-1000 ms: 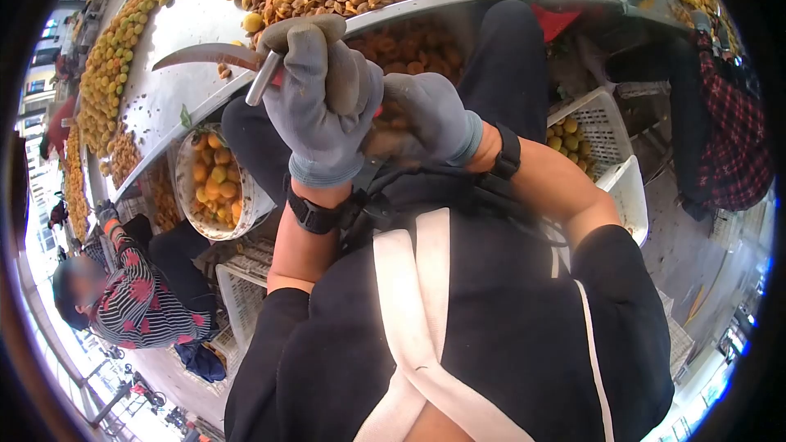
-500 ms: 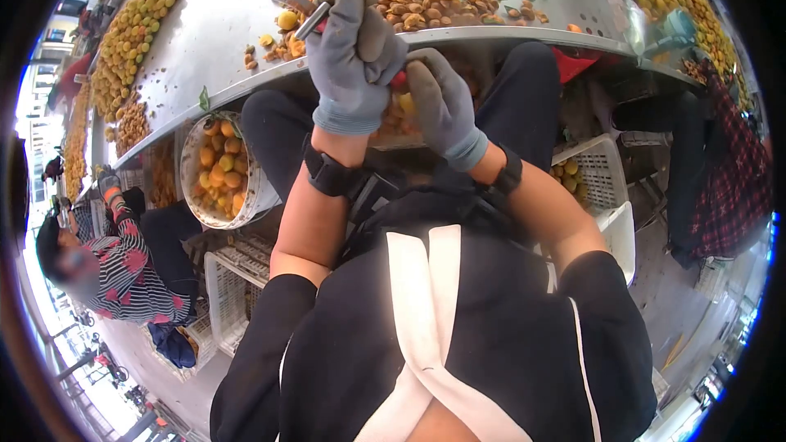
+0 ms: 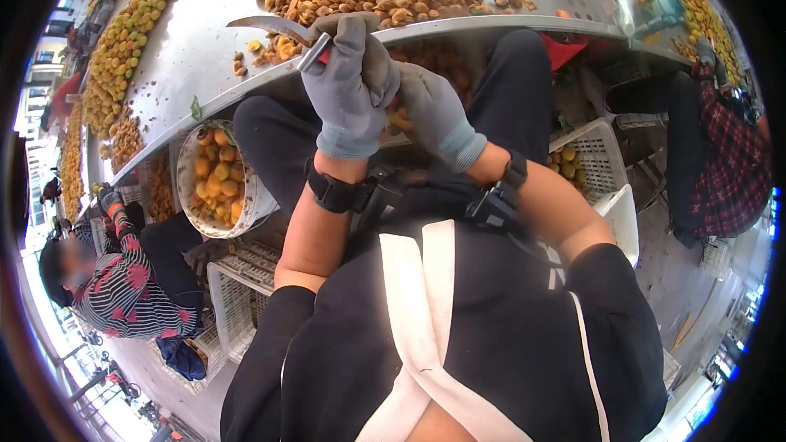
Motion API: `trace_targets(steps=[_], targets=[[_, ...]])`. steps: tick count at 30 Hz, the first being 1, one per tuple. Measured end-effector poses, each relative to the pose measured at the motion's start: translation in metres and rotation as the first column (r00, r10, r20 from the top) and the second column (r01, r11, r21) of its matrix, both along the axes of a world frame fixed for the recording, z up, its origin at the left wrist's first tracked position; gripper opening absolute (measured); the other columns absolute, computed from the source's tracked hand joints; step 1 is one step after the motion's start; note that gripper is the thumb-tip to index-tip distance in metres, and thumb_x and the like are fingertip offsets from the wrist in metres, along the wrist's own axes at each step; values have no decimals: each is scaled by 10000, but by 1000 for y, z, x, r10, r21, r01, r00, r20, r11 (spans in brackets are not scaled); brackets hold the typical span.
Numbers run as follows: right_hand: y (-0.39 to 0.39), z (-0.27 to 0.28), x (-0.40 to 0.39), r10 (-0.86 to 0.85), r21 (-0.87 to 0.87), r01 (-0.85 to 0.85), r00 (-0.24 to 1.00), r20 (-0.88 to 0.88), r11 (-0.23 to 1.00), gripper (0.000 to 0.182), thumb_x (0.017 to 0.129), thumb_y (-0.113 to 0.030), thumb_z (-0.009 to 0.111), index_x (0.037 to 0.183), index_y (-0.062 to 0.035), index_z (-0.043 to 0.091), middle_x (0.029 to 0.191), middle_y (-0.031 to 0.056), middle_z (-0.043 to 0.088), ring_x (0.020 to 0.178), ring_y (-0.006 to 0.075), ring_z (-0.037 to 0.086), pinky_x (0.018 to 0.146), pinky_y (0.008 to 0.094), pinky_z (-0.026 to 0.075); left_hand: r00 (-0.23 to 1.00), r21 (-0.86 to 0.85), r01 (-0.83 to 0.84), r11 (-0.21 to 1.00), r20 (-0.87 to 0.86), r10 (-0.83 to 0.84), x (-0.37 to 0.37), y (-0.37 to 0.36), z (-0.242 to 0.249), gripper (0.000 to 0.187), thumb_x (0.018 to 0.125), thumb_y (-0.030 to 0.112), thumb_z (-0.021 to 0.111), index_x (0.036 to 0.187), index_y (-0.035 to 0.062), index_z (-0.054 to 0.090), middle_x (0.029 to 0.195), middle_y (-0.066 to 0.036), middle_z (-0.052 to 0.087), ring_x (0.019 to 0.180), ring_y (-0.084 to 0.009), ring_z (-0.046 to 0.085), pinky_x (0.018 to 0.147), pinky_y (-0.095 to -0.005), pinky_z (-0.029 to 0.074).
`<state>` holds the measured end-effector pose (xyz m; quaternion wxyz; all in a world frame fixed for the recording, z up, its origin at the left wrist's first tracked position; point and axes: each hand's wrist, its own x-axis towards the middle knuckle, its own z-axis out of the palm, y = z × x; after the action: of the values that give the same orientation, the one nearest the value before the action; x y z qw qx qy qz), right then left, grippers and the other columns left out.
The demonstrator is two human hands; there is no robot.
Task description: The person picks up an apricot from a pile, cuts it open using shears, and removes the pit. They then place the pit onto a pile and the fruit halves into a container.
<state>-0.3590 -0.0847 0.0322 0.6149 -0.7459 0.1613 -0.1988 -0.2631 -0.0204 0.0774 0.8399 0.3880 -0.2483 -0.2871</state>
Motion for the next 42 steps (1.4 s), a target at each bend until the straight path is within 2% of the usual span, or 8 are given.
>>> trace_targets(steps=[6,11,18,21,22,23,32,42], targets=[[11,-1,2,-222,233,160,938,267,959,422,1012,-393,437,986,-12,617,804,25,612,745,80,538,666,233,450,994,-56,-99,993,44,102,-7,2,28,193,970,215,559,953,25,589,503,-7,430,359,-80,329,344,-237,273],[2,-5,11,-87,-53,126,881,465,991,386,1016,-360,438,965,-19,611,782,13,614,727,68,537,655,230,442,997,-87,-75,993,-31,72,2,0,21,205,965,235,569,938,33,590,494,1,402,359,-82,323,353,-240,276],[8,4,13,-58,183,28,985,161,983,298,1000,-268,445,1093,-21,584,899,51,641,750,109,584,694,232,485,997,7,-49,999,-54,49,13,2,5,207,947,231,595,918,26,589,499,-6,423,353,-84,319,342,-241,265],[-9,-17,4,-48,-582,181,970,236,793,342,1016,-315,413,1147,-39,567,994,69,620,799,122,595,711,240,501,992,18,-127,992,25,126,10,1,4,200,941,218,600,924,19,591,491,-9,428,344,-84,317,331,-243,264],[-13,-14,-4,14,151,-28,996,91,988,365,1018,-341,413,1160,-40,564,1029,75,606,832,128,594,721,246,505,991,-3,-128,992,37,128,11,3,5,215,946,228,600,939,13,592,485,-12,424,339,-83,317,328,-244,271],[-12,-8,-9,161,812,-123,986,36,570,389,1020,-367,414,1173,-41,561,1065,80,592,864,134,593,730,252,509,992,-1,-123,992,36,122,13,5,4,215,946,228,600,939,13,592,485,-12,424,339,-83,317,328,-244,271],[-15,4,-14,4,967,-202,979,204,153,463,1018,-369,408,1300,-9,478,1167,120,595,1020,218,619,846,304,548,973,69,-190,979,146,178,17,31,-5,240,967,235,568,977,-5,574,494,-21,424,352,-68,308,342,-223,267],[-9,6,-22,48,894,-161,987,155,418,352,990,-201,507,1293,-38,435,1234,114,550,1066,234,609,935,344,524,975,123,-171,978,163,150,7,30,-6,252,967,239,563,973,-13,552,491,-33,441,347,-76,328,346,-227,293]])
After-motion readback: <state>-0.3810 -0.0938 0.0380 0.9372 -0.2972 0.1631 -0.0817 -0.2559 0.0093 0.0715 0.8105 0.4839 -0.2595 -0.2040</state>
